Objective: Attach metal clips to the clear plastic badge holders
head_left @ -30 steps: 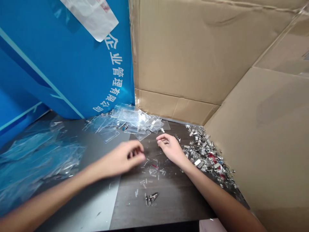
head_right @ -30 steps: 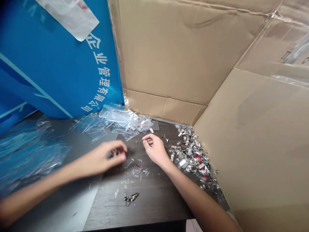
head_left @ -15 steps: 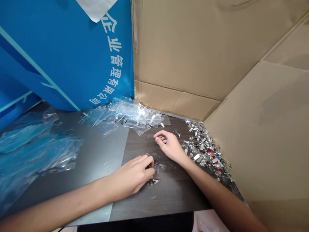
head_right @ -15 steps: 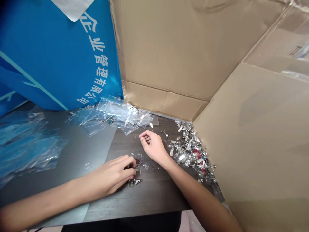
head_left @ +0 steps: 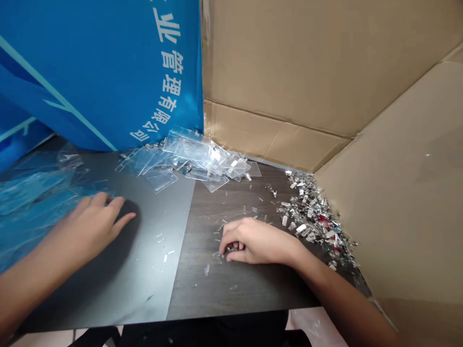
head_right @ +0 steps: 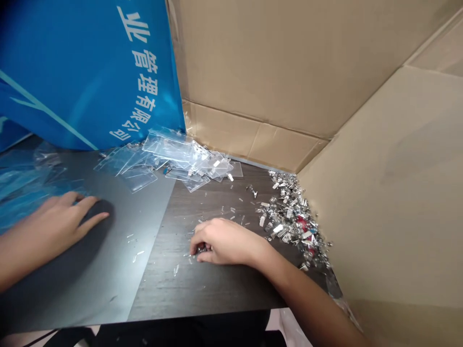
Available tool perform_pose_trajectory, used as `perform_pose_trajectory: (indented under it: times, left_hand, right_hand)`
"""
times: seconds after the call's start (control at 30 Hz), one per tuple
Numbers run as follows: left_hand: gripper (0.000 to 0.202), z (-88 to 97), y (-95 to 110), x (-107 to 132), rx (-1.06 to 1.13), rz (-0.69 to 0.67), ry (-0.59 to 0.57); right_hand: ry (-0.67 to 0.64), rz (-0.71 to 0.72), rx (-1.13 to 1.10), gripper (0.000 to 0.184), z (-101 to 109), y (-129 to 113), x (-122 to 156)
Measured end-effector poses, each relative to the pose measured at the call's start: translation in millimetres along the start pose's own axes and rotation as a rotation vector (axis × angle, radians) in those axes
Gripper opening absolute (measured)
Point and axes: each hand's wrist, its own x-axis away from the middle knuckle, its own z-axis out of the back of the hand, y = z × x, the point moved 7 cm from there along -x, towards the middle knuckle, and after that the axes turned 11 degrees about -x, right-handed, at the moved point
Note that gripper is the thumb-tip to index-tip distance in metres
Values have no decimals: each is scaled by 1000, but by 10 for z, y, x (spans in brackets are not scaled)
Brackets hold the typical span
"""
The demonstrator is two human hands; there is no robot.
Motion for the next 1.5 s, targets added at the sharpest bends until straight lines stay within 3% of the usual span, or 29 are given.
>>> perform_pose_trajectory:
  times: [0.23, 0.4, 0.57, 0.8, 0.93, 1.03, 1.23, 1.37, 1.5]
  left_hand:
    - [55, -59, 65, 141, 38, 76, 143]
    - [59, -52, 159, 203, 115, 64, 279]
    - [60, -98, 113, 254, 48, 141, 301]
    - [50, -165, 210, 171, 246, -3, 310]
    - [53, -204, 306, 163, 261, -129, 242]
    - [54, -144, 338, 223, 280, -156, 225]
    - [48, 25, 374, 360, 279, -88, 262]
    - [50, 93, 340, 384, 267, -74, 345]
    - [46, 252, 37, 414, 353, 21, 522]
  right_hand:
    - [321, -42, -143, 10, 202, 73, -30]
    - [445, -81, -175, 9, 244, 177, -42]
    - [453, -84, -154, 8, 241, 192, -40]
    - [436, -86, -128, 9, 220, 187, -48]
    - [440, -84, -107, 8, 225, 184, -49]
    - [442, -79, -97, 8, 231, 177, -47]
    - [434, -77, -96, 8, 211, 171, -50]
    - [431, -66, -68, 10, 204, 161, -51]
    - [473, -51, -66, 11, 233, 140, -33]
